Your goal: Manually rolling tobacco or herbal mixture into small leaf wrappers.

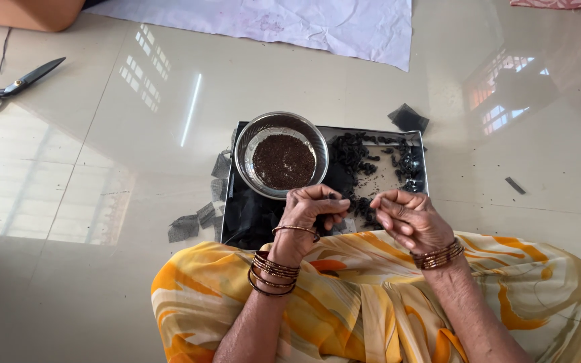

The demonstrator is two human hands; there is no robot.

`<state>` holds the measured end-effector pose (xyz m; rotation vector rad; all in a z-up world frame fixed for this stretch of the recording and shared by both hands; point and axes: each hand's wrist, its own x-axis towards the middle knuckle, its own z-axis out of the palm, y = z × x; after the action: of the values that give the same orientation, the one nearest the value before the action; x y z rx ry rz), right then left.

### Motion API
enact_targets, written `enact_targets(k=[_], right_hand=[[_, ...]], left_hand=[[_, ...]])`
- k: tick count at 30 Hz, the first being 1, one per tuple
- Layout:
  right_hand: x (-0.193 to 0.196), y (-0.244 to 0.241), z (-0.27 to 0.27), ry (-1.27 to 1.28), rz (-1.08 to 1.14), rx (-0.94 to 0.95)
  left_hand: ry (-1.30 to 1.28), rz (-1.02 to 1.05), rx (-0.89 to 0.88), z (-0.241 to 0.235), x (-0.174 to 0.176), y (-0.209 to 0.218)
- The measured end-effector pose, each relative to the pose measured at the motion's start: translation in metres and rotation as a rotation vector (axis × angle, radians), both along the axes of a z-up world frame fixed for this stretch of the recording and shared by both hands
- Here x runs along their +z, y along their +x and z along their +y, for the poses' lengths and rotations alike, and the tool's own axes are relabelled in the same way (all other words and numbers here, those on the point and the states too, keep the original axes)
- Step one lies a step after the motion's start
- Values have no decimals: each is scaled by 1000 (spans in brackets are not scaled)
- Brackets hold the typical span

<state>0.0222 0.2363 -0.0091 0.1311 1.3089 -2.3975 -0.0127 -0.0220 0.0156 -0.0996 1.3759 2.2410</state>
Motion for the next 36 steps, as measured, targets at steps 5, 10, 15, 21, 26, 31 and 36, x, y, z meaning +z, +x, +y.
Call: enact_targets(k=[5,10,15,21,26,31,36], right_hand=[[9,-7,1,2,29,28],[30,-12,-13,3,26,28],[51,7,-28,135,119,125],[34,31,-42,534,60,312],[8,3,-17,773,163,93],[13,-3,-34,899,247,1],[-10,16,-40,779,254,-11]], left_hand=[[78,-16,-1,4,-14,-2],[-13,-51,-37,6,-12,-3],[94,-83,17,1,-1,-3],[165,67,-80,7,0,12],[-232,295,-203,17,-26,16],[-304,235,-229,16,-22,13],[-29,123,-324,10,-6,24]])
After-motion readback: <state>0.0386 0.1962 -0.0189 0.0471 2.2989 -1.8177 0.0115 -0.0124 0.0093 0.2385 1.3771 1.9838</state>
